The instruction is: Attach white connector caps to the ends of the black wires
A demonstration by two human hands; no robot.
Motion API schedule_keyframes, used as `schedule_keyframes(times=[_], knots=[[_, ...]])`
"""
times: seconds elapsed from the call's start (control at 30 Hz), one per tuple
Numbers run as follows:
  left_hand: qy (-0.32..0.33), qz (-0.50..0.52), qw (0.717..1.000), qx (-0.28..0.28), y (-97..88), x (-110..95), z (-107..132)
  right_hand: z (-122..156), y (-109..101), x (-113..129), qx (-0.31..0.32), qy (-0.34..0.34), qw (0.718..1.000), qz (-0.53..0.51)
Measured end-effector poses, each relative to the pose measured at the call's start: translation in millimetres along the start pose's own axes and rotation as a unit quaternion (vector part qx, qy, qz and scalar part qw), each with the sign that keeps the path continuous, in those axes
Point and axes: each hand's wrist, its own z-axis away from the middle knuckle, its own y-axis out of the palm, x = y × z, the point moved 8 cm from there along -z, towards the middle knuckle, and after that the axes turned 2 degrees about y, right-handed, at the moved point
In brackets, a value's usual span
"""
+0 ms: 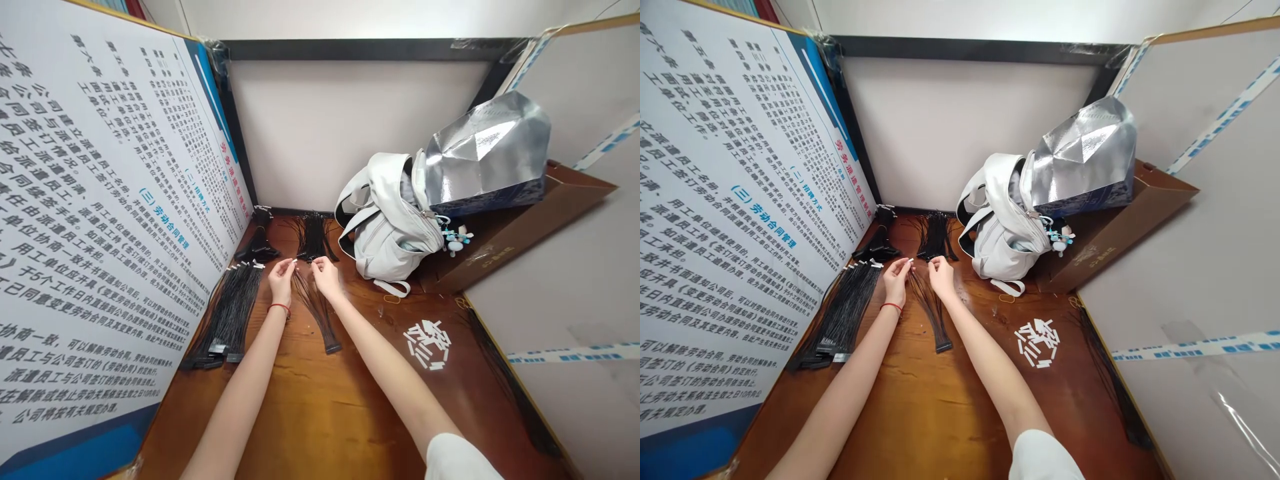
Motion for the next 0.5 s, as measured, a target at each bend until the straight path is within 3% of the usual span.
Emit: schedule_keyframes(times=[0.1,0.2,0.3,0.5], knots=[[-0.006,-0.022,1.000,0.019,3.1,1.4,0.6,-4.9,-4.0,-14.0,0.007,0.031,0.985,-0.169],[-0.015,-0.049,0.997,0.050,7.7,3.2,1.4,-4.3,-1.7,-15.8,0.038,0.017,0.971,-0.235],[-0.014,-0.068,0.995,0.069,10.6,3.2,2.2,0.6,0.8,-11.7,0.063,-0.017,0.968,-0.243],[0.004,-0.088,0.992,0.086,12.5,1.6,2.8,7.1,-1.6,-1.9,0.059,-0.076,0.983,-0.158]])
